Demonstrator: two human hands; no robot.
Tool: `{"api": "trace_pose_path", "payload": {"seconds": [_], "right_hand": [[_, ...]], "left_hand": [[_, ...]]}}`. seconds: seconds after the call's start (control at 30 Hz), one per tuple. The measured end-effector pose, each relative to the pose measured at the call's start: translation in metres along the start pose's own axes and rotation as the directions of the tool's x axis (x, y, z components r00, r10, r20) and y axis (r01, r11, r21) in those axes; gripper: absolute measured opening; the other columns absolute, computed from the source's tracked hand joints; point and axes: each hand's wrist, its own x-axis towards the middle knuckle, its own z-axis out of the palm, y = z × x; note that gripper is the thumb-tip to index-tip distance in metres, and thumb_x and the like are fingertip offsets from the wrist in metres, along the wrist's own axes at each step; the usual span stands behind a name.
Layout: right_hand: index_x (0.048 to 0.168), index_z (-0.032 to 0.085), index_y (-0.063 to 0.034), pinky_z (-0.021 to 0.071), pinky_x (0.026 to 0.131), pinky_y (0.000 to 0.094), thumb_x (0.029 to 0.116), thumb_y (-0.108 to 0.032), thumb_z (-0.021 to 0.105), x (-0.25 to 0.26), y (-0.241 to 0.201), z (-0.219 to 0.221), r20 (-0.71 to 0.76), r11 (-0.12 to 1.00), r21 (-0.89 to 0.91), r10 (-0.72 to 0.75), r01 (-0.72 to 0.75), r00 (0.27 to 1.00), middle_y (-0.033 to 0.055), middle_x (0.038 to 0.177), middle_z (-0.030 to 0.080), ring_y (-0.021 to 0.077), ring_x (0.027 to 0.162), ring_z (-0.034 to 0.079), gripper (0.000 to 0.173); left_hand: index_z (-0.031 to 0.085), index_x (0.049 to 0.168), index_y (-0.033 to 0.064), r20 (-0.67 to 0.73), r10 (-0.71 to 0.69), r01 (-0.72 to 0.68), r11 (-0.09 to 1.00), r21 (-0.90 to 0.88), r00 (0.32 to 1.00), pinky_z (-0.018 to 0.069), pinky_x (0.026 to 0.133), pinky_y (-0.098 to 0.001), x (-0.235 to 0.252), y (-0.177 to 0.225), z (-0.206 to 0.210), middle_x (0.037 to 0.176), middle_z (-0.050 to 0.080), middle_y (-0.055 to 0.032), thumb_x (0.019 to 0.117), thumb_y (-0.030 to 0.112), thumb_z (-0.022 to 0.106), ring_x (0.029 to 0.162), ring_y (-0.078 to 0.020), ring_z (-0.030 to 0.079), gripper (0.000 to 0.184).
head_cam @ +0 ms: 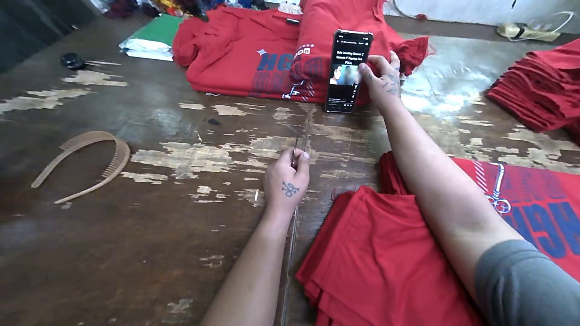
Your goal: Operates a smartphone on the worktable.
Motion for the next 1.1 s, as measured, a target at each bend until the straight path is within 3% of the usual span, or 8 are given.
{"api": "trace_pose_path", "payload": {"seconds": [0.37, 1.1], "right_hand": [[0.129, 0.068, -0.0199, 0.0323, 0.117, 0.0545, 0.1001, -0.051, 0.056, 0.0001, 0.0012, -0.0003, -0.001, 0.999, 0.044, -0.005, 0.005, 1.000, 0.0258, 0.164, 0.026, 0.0421, 0.148, 0.031, 0.044], [0.129, 0.068, -0.0212, 0.0287, 0.120, 0.0534, 0.1010, -0.051, 0.055, 0.0015, 0.0002, -0.0018, 0.010, 0.998, 0.063, 0.016, -0.017, 1.000, 0.0260, 0.164, 0.026, 0.0396, 0.152, 0.026, 0.043]], "left_hand": [[0.072, 0.107, 0.0143, 0.015, -0.010, 0.010, 1.000, -0.008, 1.000, 0.0461, 0.059, -0.0424, -0.0004, 0.0011, -0.0011, 0.069, 0.060, -0.0003, 0.1031, 0.031, 0.057, 0.061, -0.0161, 0.057, 0.022], [0.071, 0.103, 0.0157, 0.000, -0.001, 0.001, 1.000, -0.024, 1.000, 0.0441, 0.057, -0.0374, -0.0007, -0.0004, -0.0002, 0.067, 0.058, 0.0026, 0.1025, 0.030, 0.059, 0.058, -0.0121, 0.053, 0.019]]}}
